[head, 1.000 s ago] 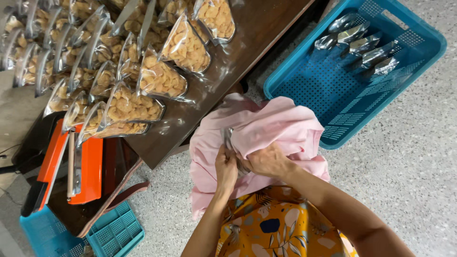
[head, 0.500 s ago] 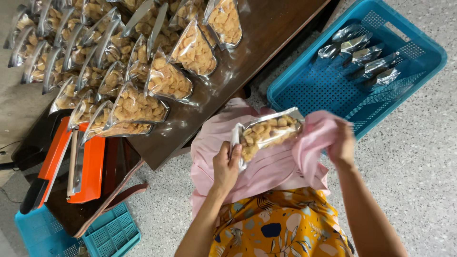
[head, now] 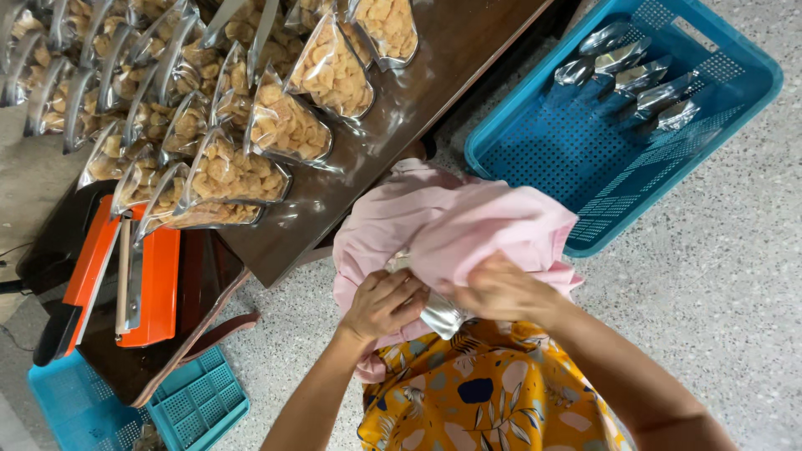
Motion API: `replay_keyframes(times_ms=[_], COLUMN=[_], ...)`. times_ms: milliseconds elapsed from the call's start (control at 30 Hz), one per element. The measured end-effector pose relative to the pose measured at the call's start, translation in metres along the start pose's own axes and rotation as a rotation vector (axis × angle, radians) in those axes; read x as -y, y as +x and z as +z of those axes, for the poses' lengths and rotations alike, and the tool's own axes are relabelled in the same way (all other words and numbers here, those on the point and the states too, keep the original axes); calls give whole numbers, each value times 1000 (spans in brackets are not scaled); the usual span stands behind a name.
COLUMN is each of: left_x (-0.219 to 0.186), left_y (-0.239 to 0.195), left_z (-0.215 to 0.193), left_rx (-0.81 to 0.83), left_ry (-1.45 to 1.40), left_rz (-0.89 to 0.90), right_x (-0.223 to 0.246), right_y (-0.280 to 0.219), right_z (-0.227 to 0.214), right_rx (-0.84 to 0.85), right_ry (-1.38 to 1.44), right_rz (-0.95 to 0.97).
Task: The person sits on the floor and repeatedly picks up small transparent bags filled with snacks. They wipe the exterior of each bag with a pink cloth and then place the cleaned bag into a blue plastic basket.
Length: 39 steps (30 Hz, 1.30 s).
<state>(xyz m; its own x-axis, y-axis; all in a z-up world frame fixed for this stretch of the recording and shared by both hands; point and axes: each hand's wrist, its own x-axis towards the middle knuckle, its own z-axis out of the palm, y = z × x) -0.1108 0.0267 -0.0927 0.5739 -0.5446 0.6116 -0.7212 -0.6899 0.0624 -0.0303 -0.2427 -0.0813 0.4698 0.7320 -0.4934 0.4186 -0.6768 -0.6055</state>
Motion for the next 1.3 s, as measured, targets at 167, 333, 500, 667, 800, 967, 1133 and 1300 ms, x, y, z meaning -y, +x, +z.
replay_keyframes(times_ms=[167,333,500,667,800,967,1133,1300], left_x=[-12,-14,-4,9,14,12,35,49], left_y=[-39,-35,14,90,137,153,132,110], left_z=[-5,3,5,-50,-50,50,121,126], left_rx=[121,37,-132,-106,279,585,194,329], left_ry=[52,-4,-105,-153,-288,-394,-575,-951], left_rz=[-153,-214,-187,-97,-82,-188,-616,-1088], right_x=[13,-66,-175,-168,-115,-73,-59,-59], right_y=[40,50,70,28,-61,-81,-56,-44], right_z=[-25,-8,46,41,-21,-46,-19,-15], right_rx=[-745,-801,-861,-784,-631,-68,-493,-598], right_ry=[-180,-364,-290,1280,1906,754,67,256], right_rz=[-461,-259,-46,259,-181,391,165,278])
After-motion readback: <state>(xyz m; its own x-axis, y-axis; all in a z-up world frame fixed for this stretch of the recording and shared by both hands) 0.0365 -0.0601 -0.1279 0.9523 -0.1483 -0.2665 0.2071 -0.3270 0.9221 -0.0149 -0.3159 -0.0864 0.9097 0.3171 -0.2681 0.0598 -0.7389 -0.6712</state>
